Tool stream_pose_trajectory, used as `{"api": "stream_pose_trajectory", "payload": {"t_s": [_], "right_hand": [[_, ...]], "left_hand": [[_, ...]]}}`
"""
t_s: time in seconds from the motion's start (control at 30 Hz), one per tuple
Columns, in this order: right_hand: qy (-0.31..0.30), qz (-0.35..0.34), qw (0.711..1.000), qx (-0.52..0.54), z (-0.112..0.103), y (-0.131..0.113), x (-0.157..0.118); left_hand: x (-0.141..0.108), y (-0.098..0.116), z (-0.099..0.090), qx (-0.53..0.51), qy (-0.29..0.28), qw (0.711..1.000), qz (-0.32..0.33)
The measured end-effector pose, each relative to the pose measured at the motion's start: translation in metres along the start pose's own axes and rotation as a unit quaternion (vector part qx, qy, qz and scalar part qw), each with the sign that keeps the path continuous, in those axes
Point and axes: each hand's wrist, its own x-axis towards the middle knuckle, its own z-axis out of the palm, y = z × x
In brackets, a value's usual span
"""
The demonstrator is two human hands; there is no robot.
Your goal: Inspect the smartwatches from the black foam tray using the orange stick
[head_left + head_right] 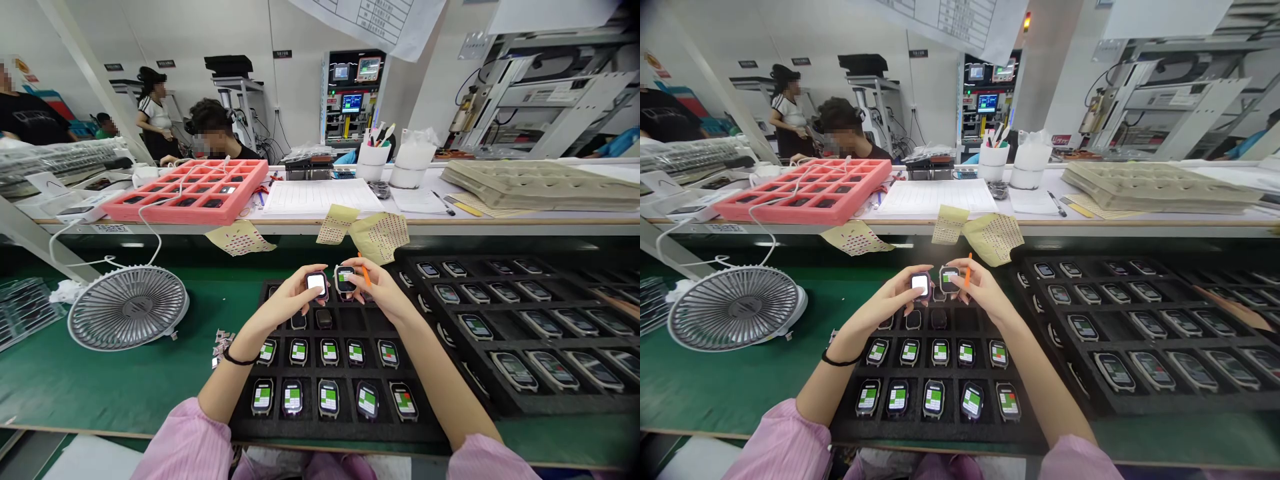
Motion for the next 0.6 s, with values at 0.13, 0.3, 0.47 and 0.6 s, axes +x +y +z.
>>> {"api": "stream_pose_trajectory", "payload": {"t_s": [0.13, 0.3, 0.47, 0.6], "right_hand": [[-0.029, -0.005, 1.0, 0.001, 0.0005, -0.0035, -0.0019], [-0.012, -0.002, 1.0, -0.012, 0.0004, -0.0018, -0.0019], [0.034, 0.007, 0.999, -0.022, 0.0003, 0.0017, 0.0008], [0.071, 0.019, 0.997, -0.022, 0.0039, -0.0014, 0.0011]], "left_hand": [[-0.0006, -0.0016, -0.0005, 0.014, -0.004, 1.0, 0.002], [0.001, -0.0028, -0.0009, 0.005, 0.002, 1.0, 0.009], [0.0035, -0.0032, -0.0008, -0.003, 0.015, 1.0, 0.008], [0.005, -0.0035, -0.0005, 0.003, 0.033, 0.999, 0.004]]}}
